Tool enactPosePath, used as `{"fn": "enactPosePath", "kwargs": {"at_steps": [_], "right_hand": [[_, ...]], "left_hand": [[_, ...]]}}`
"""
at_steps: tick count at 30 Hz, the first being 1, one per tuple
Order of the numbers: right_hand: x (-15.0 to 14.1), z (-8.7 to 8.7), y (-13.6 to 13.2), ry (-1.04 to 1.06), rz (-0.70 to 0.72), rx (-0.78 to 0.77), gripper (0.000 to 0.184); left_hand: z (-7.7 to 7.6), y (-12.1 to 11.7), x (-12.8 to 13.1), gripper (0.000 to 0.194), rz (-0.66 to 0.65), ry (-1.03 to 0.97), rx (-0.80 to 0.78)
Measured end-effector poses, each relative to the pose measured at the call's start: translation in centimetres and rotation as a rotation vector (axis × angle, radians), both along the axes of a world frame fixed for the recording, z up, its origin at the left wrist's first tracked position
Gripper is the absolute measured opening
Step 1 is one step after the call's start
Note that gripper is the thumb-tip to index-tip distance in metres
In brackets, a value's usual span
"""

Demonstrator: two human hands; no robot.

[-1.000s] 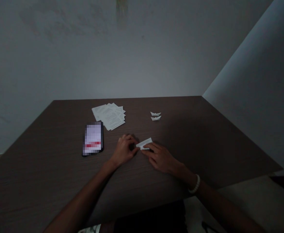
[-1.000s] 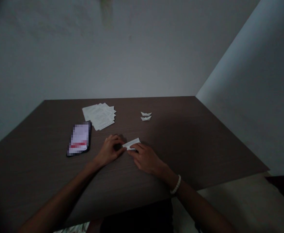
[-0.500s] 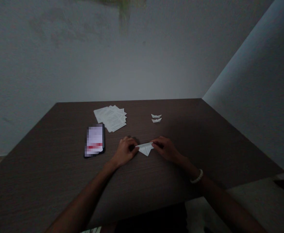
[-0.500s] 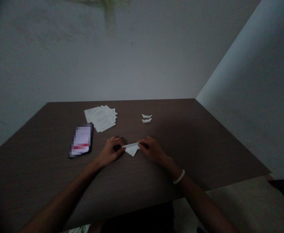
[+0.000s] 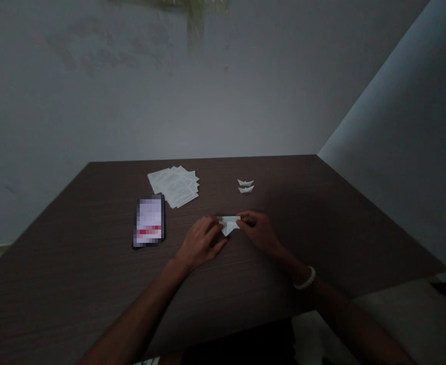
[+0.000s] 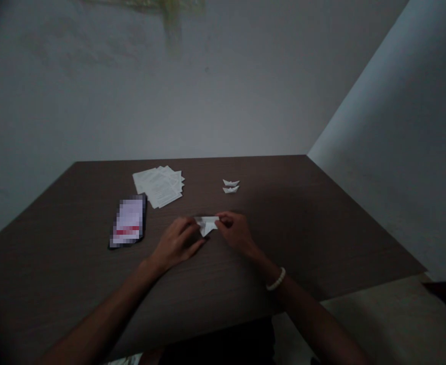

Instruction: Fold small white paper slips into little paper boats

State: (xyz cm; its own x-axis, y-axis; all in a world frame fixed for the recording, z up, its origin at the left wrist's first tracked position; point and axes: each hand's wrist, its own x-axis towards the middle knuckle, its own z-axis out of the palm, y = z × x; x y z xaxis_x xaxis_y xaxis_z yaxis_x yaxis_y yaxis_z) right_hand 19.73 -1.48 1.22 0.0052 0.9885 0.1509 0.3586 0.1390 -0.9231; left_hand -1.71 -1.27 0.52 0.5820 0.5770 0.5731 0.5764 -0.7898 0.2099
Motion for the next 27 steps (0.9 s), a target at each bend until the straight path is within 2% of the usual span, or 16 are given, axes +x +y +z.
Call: {"fn": "enactPosePath", "kwargs": {"at_steps": [6, 11, 14, 17, 19, 27], "right_hand": [[-0.7, 0.6, -0.3, -0.037, 0.023, -0.021, 0.026], [-0.1, 0.5, -0.3, -0.145, 0.047, 0.036, 0.022], [1.0, 0.3, -0.3, -0.276, 0.032, 0.135, 0.019], [2.1, 0.3, -0.5, -0.437, 0.15, 0.351, 0.018], [2.5, 0.3, -0.8, -0.537, 0.223, 0.443, 0.019], [2.1, -0.3, -0.8, -0.824, 0.309, 0.528, 0.016]], "left_hand": [[-0.3, 0.1, -0.2, 0.021, 0.005, 0.213, 0.028], [-0.7, 0.3, -0.6, 0.023, 0.026, 0.254, 0.025], [-0.8, 0.4, -0.8, 0.023, 0.057, 0.248, 0.016], [-0.9, 0.5, -0.8, 0.022, 0.058, 0.235, -0.016], [-0.9, 0.4, -0.7, 0.022, 0.046, 0.223, -0.032], [-0.3, 0.3, -0.2, 0.022, 0.028, 0.225, -0.111]]}}
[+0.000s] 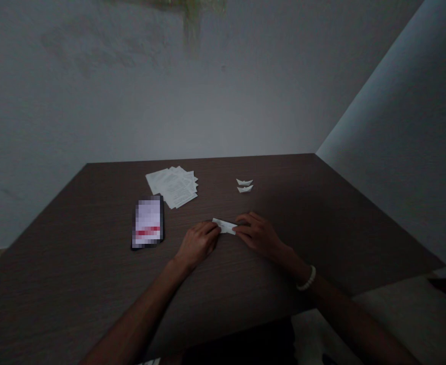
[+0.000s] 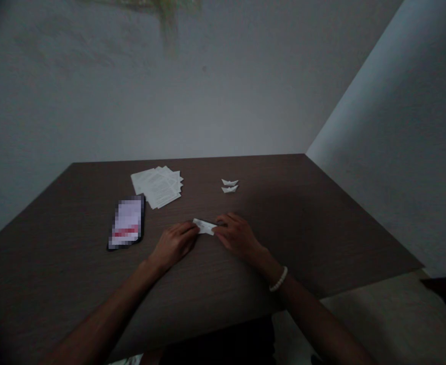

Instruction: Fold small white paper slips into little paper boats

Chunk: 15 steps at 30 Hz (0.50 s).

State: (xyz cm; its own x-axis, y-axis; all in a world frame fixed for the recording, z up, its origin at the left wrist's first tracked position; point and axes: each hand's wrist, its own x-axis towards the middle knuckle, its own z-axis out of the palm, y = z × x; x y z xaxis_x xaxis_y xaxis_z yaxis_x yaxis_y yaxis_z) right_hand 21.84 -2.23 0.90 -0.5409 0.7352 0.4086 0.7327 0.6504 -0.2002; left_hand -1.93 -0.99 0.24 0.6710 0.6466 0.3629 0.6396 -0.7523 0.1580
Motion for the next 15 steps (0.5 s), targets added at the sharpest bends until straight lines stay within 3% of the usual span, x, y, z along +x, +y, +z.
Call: {"fn": "enactPosePath", "kwargs": {"at_steps": [15], "right_hand": [[0.3, -0.3, -0.2, 0.024, 0.017, -0.068, 0.014]], "left_hand": [[1.3, -0.9, 1.0, 0.023, -0.059, 0.12, -0.081]]}}
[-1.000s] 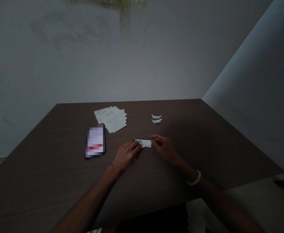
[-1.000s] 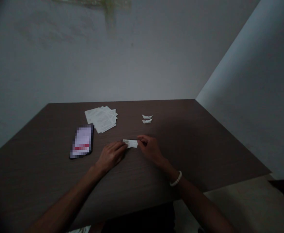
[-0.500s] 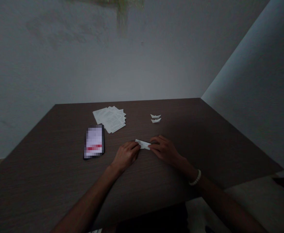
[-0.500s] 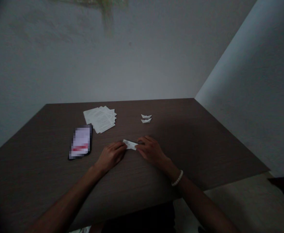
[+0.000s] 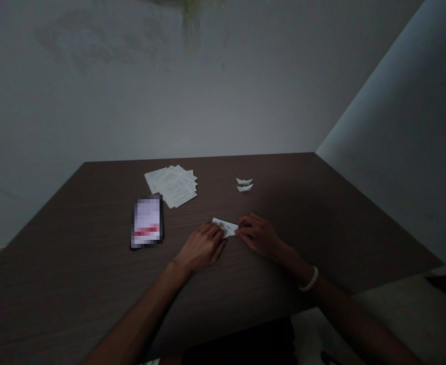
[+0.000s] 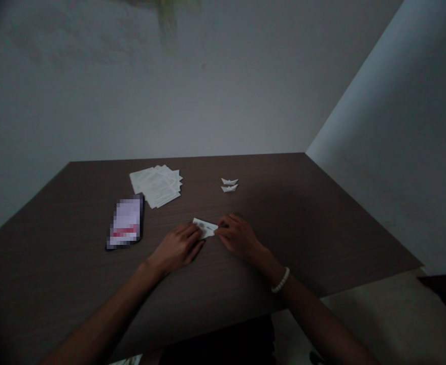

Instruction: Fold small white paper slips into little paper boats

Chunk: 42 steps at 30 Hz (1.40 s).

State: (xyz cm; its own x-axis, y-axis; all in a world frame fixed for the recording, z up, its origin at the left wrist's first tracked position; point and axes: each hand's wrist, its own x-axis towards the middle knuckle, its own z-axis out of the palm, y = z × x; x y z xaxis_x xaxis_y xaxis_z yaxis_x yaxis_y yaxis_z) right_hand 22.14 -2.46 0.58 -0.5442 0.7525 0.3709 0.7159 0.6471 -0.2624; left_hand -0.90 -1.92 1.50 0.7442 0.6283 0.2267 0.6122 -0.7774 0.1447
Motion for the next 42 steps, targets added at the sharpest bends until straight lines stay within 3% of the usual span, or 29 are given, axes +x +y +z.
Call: {"fn": "enactPosePath", "kwargs": {"at_steps": [10, 21, 42], "right_hand": [[-0.2, -0.3, 0.1, 0.025, -0.017, -0.008, 0.011], [-0.8, 0.3, 0.7, 0.066, -0.015, -0.068, 0.01], [-1.5, 0.1, 1.6, 0.14, -0.175, -0.139, 0.004]], "left_hand": [[-0.3, -0.3, -0.1, 0.025, 0.003, -0.07, -0.003], [0.1, -0.4, 0.1, 0.024, -0.035, -0.1, -0.11], [0.5, -0.4, 0.2, 0.041, -0.053, 0.024, -0.064]]}}
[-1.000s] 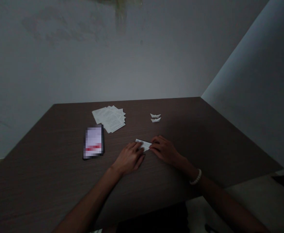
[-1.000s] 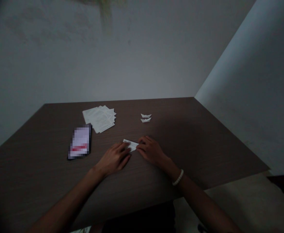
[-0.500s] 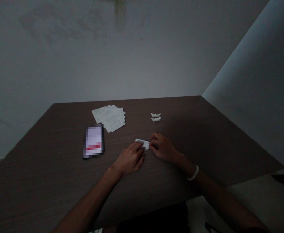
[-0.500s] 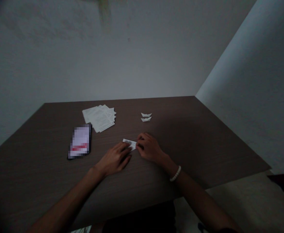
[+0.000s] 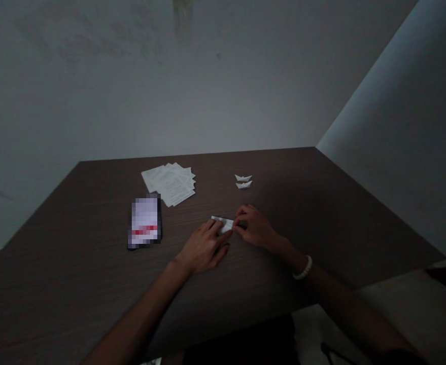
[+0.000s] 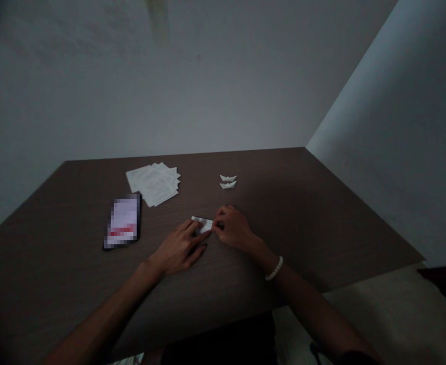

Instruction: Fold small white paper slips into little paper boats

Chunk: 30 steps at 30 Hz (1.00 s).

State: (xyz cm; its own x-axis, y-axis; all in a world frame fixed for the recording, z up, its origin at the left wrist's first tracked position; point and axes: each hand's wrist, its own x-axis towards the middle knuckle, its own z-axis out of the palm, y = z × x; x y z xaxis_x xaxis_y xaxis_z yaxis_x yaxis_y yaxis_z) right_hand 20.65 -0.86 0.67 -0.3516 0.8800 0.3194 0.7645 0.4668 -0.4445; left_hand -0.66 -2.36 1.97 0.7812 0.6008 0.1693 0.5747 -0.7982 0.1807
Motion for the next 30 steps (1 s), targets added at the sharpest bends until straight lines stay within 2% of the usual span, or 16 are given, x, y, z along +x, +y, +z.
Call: {"fn": "enactPosePath", "kwargs": {"at_steps": [5, 6, 8, 10, 12, 19, 30], "right_hand": [[1.0, 0.0, -1.0, 0.025, -0.083, 0.142, 0.004], [1.3, 0.0, -1.4, 0.025, -0.058, 0.179, 0.006], [1.8, -0.1, -2.2, -0.009, 0.076, 0.233, 0.013], [2.1, -0.2, -2.8, -0.097, 0.205, 0.241, 0.019], [2.1, -0.3, -3.3, -0.187, 0.271, 0.241, 0.022], [1.7, -0.3, -3.8, -0.359, 0.273, 0.189, 0.026], [1.6, 0.1, -3.7, -0.377, 0.343, 0.174, 0.021]], "left_hand": [[-0.2, 0.0, 0.0, 0.04, -0.001, -0.033, 0.004], [-0.3, 0.0, 0.0, 0.04, -0.002, -0.04, 0.006], [-0.4, 0.0, 0.0, 0.04, -0.001, -0.049, 0.013], [-0.5, 0.0, 0.0, 0.04, 0.001, -0.052, 0.02], [-0.5, 0.0, 0.1, 0.041, 0.002, -0.052, 0.018], [-0.3, 0.1, 0.0, 0.042, -0.003, -0.057, -0.011], [0.1, 0.0, -0.1, 0.037, 0.006, -0.061, -0.05]]}}
